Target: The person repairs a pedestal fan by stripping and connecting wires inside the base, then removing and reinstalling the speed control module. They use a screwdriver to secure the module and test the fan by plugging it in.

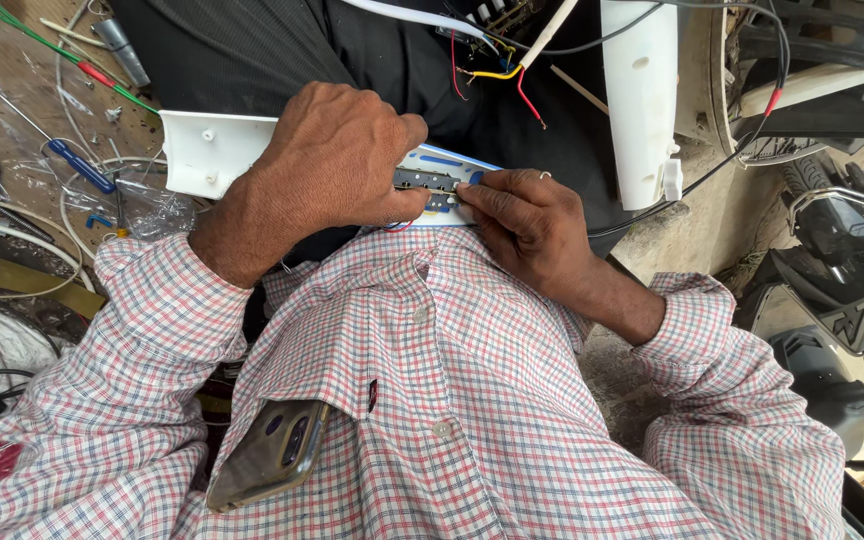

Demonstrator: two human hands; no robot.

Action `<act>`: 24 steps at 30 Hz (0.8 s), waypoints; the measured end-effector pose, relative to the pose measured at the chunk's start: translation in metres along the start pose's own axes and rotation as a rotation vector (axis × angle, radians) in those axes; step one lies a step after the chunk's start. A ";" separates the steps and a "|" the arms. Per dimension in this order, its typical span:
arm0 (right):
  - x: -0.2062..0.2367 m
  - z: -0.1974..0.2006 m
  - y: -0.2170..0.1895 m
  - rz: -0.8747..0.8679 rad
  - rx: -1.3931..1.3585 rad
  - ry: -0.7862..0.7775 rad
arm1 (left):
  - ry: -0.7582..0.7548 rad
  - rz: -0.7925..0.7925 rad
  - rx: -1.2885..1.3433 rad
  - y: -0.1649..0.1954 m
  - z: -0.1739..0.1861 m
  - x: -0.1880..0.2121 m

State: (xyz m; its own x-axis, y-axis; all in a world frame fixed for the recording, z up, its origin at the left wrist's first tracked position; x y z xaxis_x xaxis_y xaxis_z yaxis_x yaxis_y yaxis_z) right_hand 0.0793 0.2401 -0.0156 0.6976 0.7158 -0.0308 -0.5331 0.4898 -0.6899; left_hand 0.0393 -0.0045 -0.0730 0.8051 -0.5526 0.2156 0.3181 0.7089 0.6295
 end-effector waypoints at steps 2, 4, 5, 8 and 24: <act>0.000 0.002 -0.002 0.045 0.071 -0.021 | -0.015 0.004 0.010 0.000 0.000 0.000; -0.001 0.003 -0.002 0.055 0.100 -0.027 | -0.024 0.012 0.030 -0.001 0.000 0.001; -0.001 0.003 -0.002 0.041 0.094 -0.020 | -0.016 0.007 0.023 -0.001 0.000 0.000; -0.003 0.001 -0.004 0.023 0.116 -0.006 | -0.004 0.007 0.010 -0.001 0.001 0.000; -0.009 0.008 -0.017 0.111 0.333 -0.129 | -0.027 0.024 0.009 0.001 0.003 -0.002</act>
Point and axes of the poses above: each hand's wrist, its own x-axis away from the middle knuckle, its own z-axis out of the back of the hand, y = z × x, the point moved 1 cm from there along -x, towards the middle knuckle, and after that the axes turned 8 degrees about z, right-handed, at the moved point
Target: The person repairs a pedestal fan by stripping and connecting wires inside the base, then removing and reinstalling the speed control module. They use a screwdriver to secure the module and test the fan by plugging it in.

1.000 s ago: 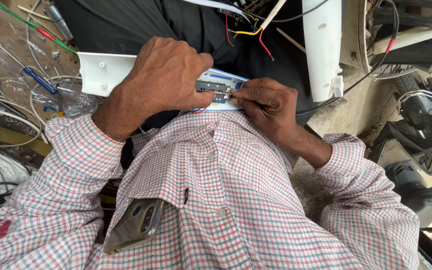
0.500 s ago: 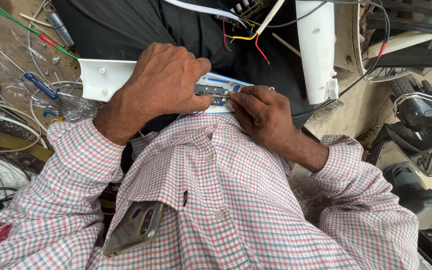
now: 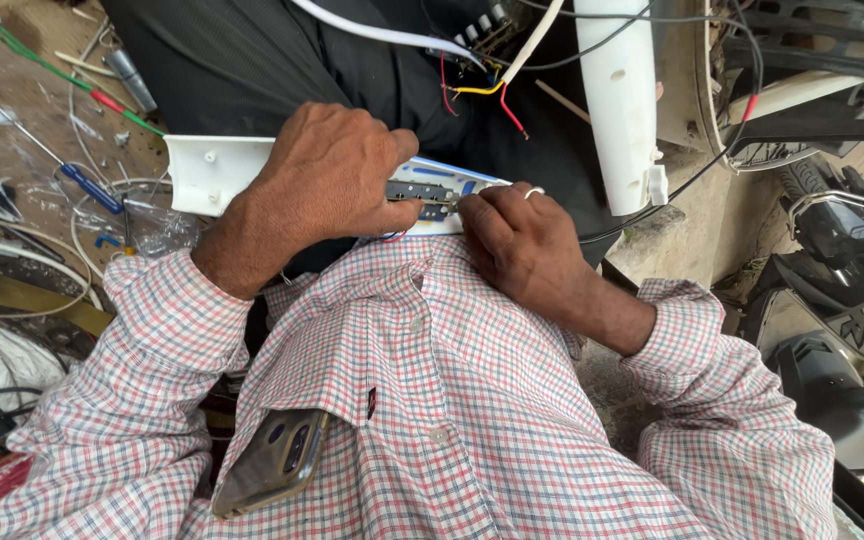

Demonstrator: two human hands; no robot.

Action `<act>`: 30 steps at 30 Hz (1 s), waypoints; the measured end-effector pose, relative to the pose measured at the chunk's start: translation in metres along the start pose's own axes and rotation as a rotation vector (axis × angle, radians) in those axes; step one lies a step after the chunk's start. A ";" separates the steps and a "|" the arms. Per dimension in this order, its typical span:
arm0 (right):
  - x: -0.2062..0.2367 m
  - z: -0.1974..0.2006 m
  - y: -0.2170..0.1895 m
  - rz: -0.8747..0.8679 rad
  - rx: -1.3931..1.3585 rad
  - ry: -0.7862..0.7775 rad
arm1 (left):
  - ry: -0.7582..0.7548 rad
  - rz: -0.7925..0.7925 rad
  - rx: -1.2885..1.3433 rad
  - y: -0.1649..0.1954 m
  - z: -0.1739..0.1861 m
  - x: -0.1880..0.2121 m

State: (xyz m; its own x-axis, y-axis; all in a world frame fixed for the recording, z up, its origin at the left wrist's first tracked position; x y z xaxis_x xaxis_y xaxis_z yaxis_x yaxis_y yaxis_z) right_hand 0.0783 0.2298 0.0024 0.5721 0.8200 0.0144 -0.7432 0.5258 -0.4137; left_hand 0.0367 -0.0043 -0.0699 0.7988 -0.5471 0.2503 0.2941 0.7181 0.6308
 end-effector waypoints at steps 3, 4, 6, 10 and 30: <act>-0.003 -0.004 0.001 0.014 0.084 -0.029 | -0.004 -0.002 0.008 0.001 0.001 0.000; -0.004 -0.008 0.001 0.001 0.110 -0.075 | 0.007 -0.003 0.008 0.001 0.000 0.000; -0.005 -0.014 0.002 -0.034 0.158 -0.171 | -0.022 0.016 -0.005 0.000 -0.001 0.001; -0.009 -0.021 0.004 -0.005 0.233 -0.229 | 0.058 -0.024 -0.005 -0.002 -0.004 0.001; -0.054 -0.033 0.069 -0.559 -0.909 -0.565 | 0.453 -0.163 0.029 0.028 0.060 0.015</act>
Point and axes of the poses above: each hand's wrist, its own x-axis away from the middle knuckle, its own z-axis out of the back of the hand, y = z × x, the point moved 1 cm from there along -x, towards the middle knuckle, and after that the axes turned 8 degrees about z, right-handed, at the moved point
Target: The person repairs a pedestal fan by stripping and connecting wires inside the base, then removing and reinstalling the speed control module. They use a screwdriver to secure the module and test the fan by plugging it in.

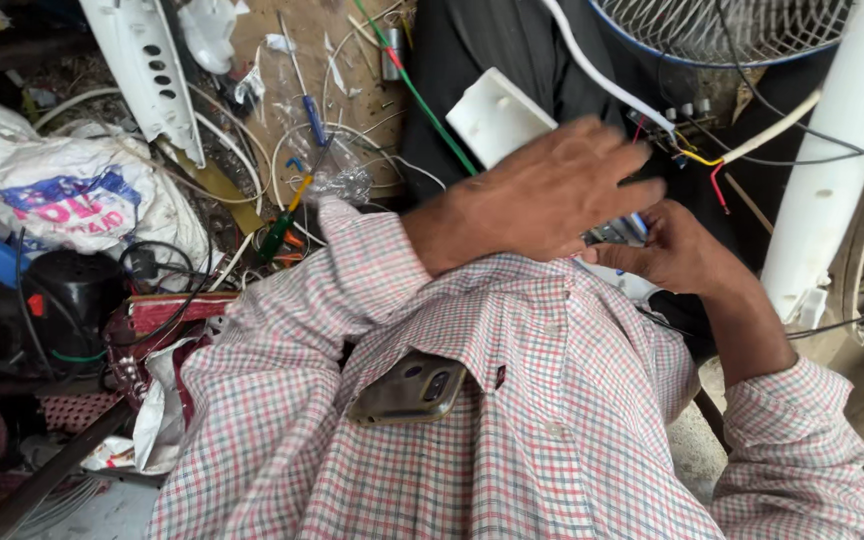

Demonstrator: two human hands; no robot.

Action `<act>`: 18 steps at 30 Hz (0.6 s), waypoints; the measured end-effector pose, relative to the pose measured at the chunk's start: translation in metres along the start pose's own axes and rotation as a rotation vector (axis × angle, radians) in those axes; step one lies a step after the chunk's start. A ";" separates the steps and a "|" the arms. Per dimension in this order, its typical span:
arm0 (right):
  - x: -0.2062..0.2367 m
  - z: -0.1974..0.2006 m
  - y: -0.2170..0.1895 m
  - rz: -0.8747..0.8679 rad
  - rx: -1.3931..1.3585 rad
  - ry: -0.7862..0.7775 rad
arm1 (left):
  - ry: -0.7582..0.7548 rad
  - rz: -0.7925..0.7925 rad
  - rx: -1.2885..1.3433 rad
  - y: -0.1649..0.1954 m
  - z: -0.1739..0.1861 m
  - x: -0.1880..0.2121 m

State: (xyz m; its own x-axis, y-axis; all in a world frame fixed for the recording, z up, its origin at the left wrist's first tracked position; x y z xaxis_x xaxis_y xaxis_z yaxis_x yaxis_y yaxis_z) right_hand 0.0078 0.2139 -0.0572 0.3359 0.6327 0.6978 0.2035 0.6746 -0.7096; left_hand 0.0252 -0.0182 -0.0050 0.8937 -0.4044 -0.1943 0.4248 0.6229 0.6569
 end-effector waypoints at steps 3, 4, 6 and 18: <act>0.004 -0.005 -0.001 0.062 -0.129 0.047 | 0.329 0.108 0.223 -0.025 0.063 0.049; 0.005 -0.005 -0.002 0.064 -0.164 0.068 | 0.491 0.276 0.156 -0.037 0.076 0.064; 0.004 -0.004 -0.005 0.070 -0.083 0.085 | 0.482 0.805 0.209 -0.069 0.094 0.104; 0.003 0.000 0.001 0.039 -0.124 0.046 | 0.281 0.927 -0.443 -0.113 0.047 0.164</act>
Point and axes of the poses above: each hand's wrist, its own x-axis away from the middle knuckle, its own z-axis out of the back of the hand, y = z × x, the point moved 1 cm from there along -x, towards the middle knuckle, and after that the axes turned 8 degrees about z, right-handed, at the moved point
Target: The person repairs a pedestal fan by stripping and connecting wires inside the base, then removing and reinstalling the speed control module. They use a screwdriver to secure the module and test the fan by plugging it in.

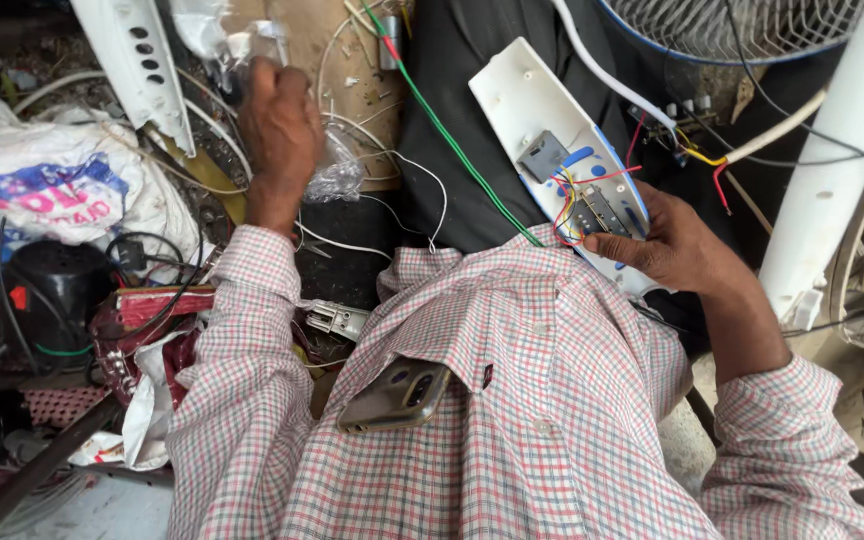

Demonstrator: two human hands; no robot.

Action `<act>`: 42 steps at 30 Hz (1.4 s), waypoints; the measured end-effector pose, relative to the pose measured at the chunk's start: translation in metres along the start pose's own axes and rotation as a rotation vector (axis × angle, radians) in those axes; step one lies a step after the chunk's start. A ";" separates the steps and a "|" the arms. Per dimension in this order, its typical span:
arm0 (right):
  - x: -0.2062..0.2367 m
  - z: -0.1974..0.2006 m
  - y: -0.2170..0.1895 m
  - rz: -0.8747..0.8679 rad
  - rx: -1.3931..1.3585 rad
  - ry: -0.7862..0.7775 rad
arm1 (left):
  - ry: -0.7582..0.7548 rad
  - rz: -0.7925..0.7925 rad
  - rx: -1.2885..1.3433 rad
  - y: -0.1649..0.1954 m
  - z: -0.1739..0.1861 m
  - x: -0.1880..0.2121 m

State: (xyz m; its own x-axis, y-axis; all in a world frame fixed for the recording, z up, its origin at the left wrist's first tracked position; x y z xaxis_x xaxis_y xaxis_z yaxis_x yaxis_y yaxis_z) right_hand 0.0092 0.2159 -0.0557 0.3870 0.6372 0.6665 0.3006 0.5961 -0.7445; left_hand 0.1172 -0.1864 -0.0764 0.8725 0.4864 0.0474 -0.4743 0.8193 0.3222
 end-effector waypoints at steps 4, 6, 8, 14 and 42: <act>-0.003 0.000 -0.004 0.115 -0.046 0.004 | 0.024 -0.249 0.176 0.018 -0.007 0.000; -0.004 0.000 -0.005 0.126 -0.036 0.006 | 0.034 -0.339 0.157 0.024 -0.016 -0.001; -0.002 -0.001 -0.005 0.092 -0.054 0.010 | 0.013 -0.324 0.051 0.023 -0.021 -0.002; -0.004 0.002 -0.004 0.002 -0.062 0.025 | -0.037 -0.141 -0.023 -0.004 -0.003 0.001; -0.003 0.013 0.007 0.197 -0.036 -0.053 | -0.203 -0.295 0.697 0.130 0.029 0.045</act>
State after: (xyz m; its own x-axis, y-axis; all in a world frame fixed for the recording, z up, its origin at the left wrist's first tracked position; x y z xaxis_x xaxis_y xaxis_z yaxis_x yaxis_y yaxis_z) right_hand -0.0013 0.2244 -0.0629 0.3956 0.7650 0.5082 0.2546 0.4403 -0.8610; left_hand 0.0982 -0.0665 -0.0048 0.9873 0.1581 0.0171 -0.0940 0.4937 0.8645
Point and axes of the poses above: each hand's wrist, its own x-axis away from the middle knuckle, its own z-axis out of the back of the hand, y = z × x, the point moved 1 cm from there along -x, towards the middle knuckle, and after that the axes turned 8 degrees about z, right-handed, at the moved point
